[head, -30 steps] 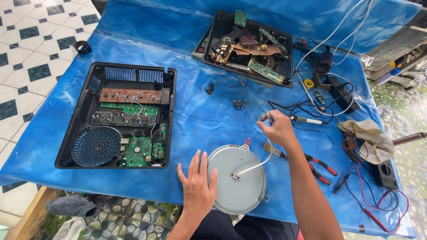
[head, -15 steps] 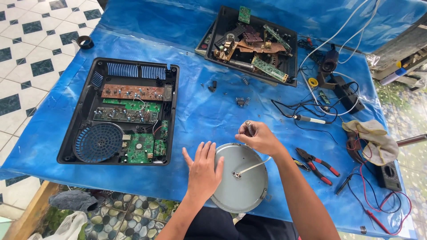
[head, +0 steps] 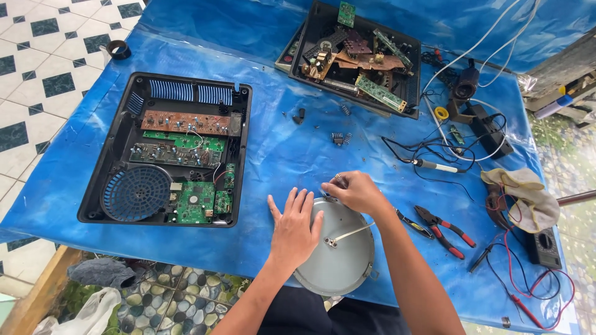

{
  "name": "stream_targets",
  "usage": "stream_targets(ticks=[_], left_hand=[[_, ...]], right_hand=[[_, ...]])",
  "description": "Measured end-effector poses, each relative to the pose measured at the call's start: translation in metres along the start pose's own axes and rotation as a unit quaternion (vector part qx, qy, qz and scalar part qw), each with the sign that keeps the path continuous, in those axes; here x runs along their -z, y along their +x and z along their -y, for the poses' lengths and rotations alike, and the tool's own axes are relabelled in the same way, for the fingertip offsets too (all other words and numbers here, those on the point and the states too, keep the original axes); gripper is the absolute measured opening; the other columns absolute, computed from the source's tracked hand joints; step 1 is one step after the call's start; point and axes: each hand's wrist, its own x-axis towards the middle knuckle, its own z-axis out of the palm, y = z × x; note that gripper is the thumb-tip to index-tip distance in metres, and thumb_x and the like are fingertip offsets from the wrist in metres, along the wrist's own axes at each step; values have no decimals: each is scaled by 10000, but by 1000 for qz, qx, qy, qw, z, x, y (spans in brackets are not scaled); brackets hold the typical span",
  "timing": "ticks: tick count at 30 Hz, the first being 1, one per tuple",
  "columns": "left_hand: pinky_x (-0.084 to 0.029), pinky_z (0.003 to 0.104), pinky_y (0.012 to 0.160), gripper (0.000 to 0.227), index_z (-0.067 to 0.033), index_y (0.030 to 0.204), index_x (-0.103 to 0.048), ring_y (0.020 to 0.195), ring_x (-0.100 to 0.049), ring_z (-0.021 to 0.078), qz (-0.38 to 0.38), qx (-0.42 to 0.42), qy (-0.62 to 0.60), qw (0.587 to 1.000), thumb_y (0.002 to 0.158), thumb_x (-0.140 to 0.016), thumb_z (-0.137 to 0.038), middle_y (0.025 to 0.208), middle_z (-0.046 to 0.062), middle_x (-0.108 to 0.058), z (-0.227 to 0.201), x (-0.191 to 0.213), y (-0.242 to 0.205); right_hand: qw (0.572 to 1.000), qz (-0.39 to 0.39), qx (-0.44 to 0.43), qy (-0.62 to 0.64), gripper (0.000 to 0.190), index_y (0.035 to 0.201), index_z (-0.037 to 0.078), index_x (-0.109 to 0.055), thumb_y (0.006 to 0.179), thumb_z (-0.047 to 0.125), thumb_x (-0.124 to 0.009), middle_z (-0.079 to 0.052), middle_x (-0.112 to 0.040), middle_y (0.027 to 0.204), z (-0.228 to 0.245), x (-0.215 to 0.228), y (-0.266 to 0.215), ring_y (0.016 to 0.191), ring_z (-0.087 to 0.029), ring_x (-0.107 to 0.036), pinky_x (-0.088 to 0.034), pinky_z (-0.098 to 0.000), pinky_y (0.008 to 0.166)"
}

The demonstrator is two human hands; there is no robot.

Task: The person is assembling an induction cooker by placing the heating coil into the housing and aligning it with the internal components.

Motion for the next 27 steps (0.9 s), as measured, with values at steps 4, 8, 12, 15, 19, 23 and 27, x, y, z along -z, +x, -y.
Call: stream_targets(ticks=[4, 8, 12, 15, 19, 23, 27], left_hand=[[-13, 799, 1147, 471, -29, 1368, -618, 1426, -465, 396, -11, 11, -33, 999, 1033, -495, -337, 1396, 226, -606, 1, 4, -1], [-19, 787, 1157, 480, -37, 1363, -630, 1418, -483, 388, -13, 17, -36, 999, 1026, -500, -354, 1392, 216, -620, -1, 9, -1], [-39, 784, 1159, 476, -32, 1350, -641, 1407, -495, 390, -15, 17, -36, 999, 1022, -506, -349, 1378, 219, -630, -3, 10, 2], [-39, 783, 1160, 474, -33, 1350, -640, 1406, -495, 392, -12, 18, -33, 999, 1026, -501, -349, 1376, 220, -630, -3, 12, 0], [-33, 798, 1150, 463, -32, 1361, -631, 1411, -478, 413, -9, 7, -40, 999, 1036, -485, -328, 1386, 231, -615, -4, 16, 0], [-31, 793, 1154, 464, -33, 1356, -635, 1410, -482, 407, -8, 12, -42, 999, 1031, -491, -331, 1386, 229, -617, -3, 13, 0], [-34, 777, 1164, 480, -44, 1368, -631, 1409, -492, 390, -9, 17, -41, 999, 1022, -504, -352, 1389, 215, -621, -2, 12, -1]], right_hand=[[997, 22, -26, -71, 203, 982, 105, -849, 855, 253, -791, -113, -794, 833, 21, 0, 2, 866, -292, -741, -578, -395, 771], [996, 41, -41, -62, 196, 1000, 129, -850, 841, 229, -793, -75, -815, 863, 15, -4, 12, 896, -264, -740, -585, -378, 793], [996, 24, -47, -74, 225, 1036, 147, -841, 829, 233, -820, -59, -824, 906, 20, -2, 14, 939, -258, -751, -593, -384, 816], [996, 22, -30, -82, 197, 1033, 157, -839, 843, 195, -808, -49, -812, 891, 22, -6, 14, 951, -265, -747, -592, -394, 855], [996, 27, -1, -81, 161, 1013, 152, -843, 865, 142, -779, -49, -806, 885, 20, -6, 16, 954, -284, -738, -585, -409, 890], [995, 19, 21, -96, 149, 996, 138, -831, 858, 153, -777, -71, -803, 881, 15, -9, 19, 967, -315, -741, -589, -435, 882], [997, 10, 35, -70, 142, 1011, 112, -837, 907, 118, -739, -104, -804, 903, 15, -3, 15, 928, -297, -738, -584, -414, 881]])
